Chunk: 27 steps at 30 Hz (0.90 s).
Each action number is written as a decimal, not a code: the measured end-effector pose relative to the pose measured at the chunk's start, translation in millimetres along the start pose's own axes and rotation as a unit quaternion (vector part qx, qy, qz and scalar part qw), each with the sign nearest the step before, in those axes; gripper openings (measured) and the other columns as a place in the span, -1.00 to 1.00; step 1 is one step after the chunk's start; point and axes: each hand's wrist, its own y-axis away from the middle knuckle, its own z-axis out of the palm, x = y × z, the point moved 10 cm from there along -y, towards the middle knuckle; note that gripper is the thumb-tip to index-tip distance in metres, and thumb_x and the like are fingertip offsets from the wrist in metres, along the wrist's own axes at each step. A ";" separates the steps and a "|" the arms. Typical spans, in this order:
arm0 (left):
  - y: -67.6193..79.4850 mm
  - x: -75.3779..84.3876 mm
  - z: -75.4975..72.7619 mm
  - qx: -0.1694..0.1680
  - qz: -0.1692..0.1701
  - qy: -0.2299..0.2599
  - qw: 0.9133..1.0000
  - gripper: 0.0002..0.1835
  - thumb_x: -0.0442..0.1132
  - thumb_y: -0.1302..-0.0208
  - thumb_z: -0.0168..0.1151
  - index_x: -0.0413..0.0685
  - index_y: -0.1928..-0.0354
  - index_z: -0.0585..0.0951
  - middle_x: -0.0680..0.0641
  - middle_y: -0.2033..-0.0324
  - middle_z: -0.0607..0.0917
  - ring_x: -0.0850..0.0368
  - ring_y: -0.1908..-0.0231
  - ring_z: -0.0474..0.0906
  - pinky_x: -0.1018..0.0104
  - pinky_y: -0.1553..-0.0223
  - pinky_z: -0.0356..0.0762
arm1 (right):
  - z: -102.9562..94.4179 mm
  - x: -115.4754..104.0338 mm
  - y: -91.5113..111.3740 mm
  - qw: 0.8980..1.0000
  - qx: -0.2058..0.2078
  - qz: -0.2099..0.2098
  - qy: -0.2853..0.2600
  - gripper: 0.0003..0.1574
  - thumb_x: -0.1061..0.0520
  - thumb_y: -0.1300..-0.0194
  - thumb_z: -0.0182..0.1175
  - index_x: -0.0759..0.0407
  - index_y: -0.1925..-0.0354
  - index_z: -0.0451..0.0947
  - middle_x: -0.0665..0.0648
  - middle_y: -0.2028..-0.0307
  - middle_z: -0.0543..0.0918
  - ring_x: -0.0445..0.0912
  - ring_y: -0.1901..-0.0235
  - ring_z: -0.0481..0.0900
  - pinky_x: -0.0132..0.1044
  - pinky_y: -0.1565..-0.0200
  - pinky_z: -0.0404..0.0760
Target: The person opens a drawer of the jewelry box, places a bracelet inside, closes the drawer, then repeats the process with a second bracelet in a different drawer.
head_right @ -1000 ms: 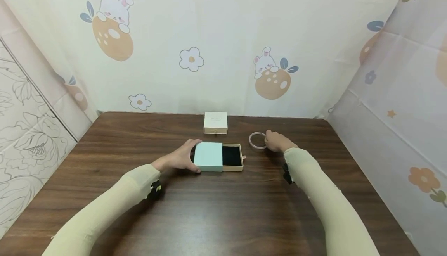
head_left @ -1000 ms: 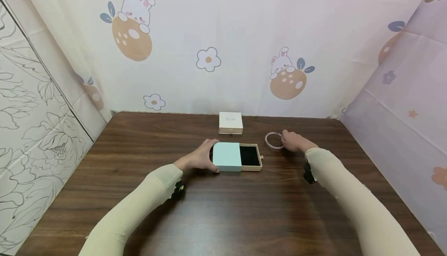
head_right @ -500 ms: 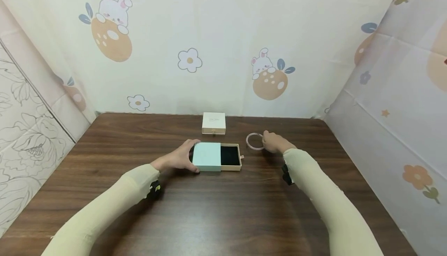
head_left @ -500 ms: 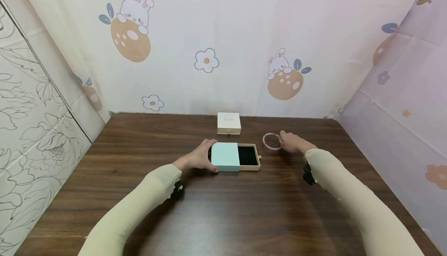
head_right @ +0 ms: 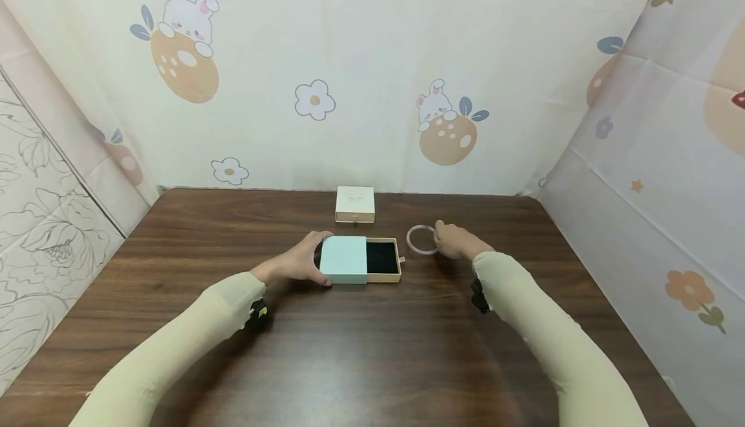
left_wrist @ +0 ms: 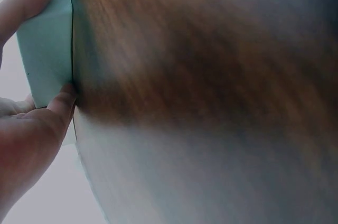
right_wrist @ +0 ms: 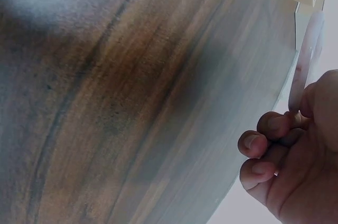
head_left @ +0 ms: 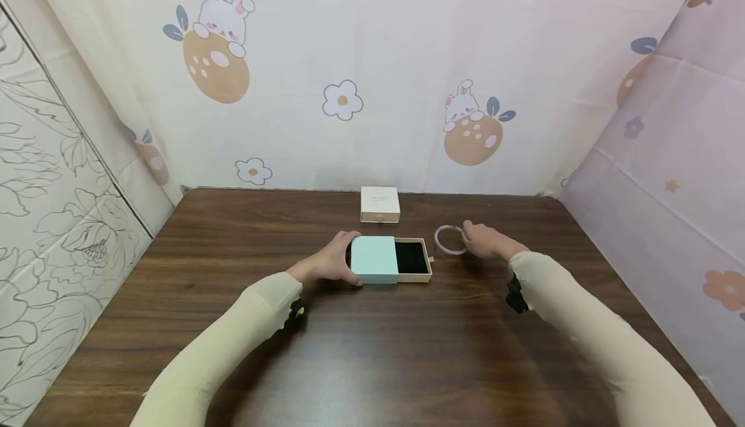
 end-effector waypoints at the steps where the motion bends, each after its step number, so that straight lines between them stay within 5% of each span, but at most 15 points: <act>1: 0.1 0.0 -0.2 0.000 -0.001 0.001 1.000 0.12 -0.19 0.19 0.59 -0.27 -0.40 0.12 -0.27 -0.21 0.22 -0.06 -0.05 0.28 0.03 -0.09 0.32 | 0.0 -1.2 1.0 1.000 0.000 -0.005 0.000 -0.80 0.20 -0.50 -0.33 0.31 0.22 0.18 0.20 0.46 0.39 -0.01 0.51 0.34 -0.18 0.44 0.35; 27: 3.9 4.3 -1.3 -0.002 -0.008 0.008 1.000 0.14 -0.20 0.17 0.58 -0.28 -0.42 0.08 -0.28 -0.24 0.20 -0.08 -0.08 0.27 0.01 -0.12 0.29 | 9.5 -29.0 9.1 0.999 0.006 -0.050 0.004 -0.83 0.22 -0.50 -0.26 0.29 0.24 0.22 0.17 0.49 0.42 -0.06 0.58 0.35 -0.20 0.49 0.37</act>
